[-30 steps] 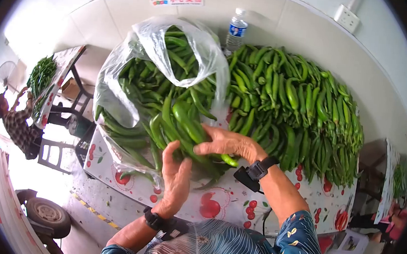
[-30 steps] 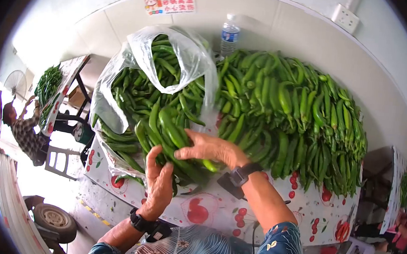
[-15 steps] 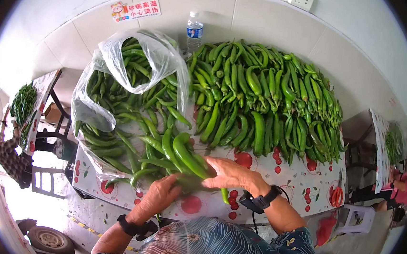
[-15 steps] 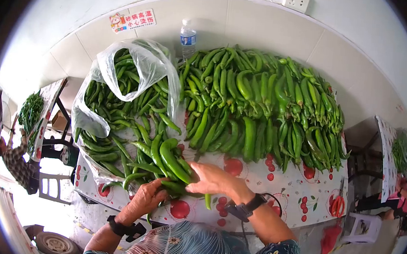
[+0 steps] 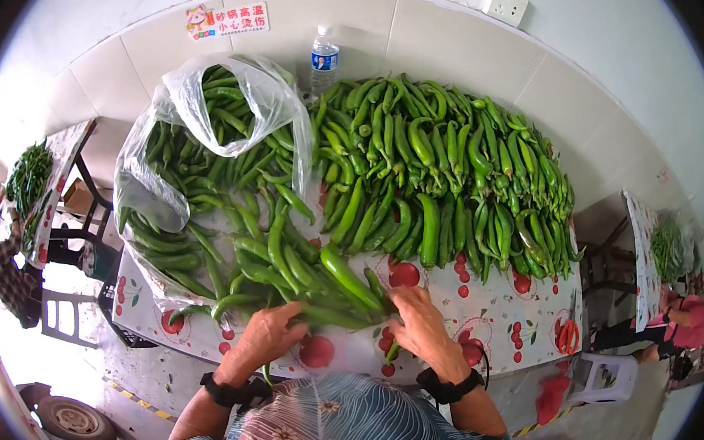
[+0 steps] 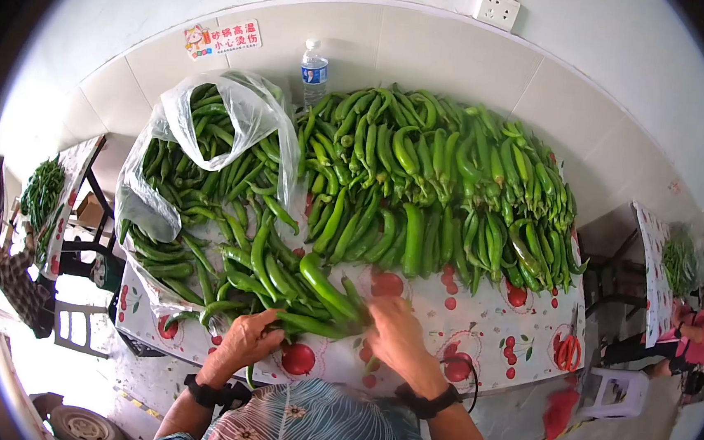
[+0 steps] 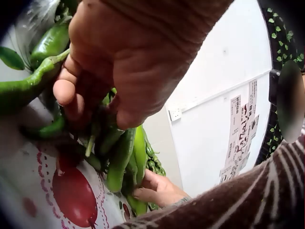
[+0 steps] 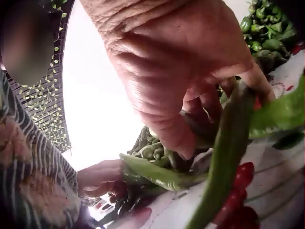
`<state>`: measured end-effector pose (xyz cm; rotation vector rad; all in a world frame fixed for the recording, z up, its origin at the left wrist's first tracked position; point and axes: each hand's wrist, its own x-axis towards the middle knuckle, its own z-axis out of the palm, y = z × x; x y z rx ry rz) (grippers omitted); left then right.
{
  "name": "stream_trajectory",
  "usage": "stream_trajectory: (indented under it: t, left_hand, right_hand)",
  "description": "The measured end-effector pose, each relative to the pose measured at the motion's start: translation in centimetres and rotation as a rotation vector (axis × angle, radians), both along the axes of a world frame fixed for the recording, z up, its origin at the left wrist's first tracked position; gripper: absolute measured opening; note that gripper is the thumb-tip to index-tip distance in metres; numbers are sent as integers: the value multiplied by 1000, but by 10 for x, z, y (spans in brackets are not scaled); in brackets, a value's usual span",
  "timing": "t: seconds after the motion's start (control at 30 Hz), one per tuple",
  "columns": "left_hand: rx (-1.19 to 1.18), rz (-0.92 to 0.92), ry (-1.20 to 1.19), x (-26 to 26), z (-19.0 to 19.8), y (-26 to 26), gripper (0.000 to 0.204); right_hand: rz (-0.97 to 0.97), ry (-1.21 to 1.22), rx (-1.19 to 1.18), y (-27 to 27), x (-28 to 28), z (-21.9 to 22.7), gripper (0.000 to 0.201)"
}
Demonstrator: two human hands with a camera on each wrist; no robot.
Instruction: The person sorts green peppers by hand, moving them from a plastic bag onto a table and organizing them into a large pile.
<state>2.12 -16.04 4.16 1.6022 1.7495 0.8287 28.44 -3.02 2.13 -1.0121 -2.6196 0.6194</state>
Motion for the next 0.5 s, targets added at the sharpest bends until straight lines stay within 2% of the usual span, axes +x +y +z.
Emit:
stream_trajectory:
  t: [0.07,0.2,0.33,0.37,0.47,0.5]
  left_hand:
    - [90,-2,66,3,-22,7,30]
    - [131,-48,28,1,-21,12,30]
    - [122,-75,66,0,-22,6,32]
    - [101,-75,57,-1,-20,5,33]
    - [47,-81,12,-1,-9,3,34]
    - [38,-81,-14,-1,-7,2,34]
  right_hand:
    - [-21,-7,0,2,10,-4,46]
    - [-78,-77,72,-2,7,26,47]
    - [16,274,-43,7,-11,10,67]
    - [49,184,11,5,-17,8,79]
    - [81,3,102,-5,-32,2,83]
    - [80,28,85,-7,-34,9,81]
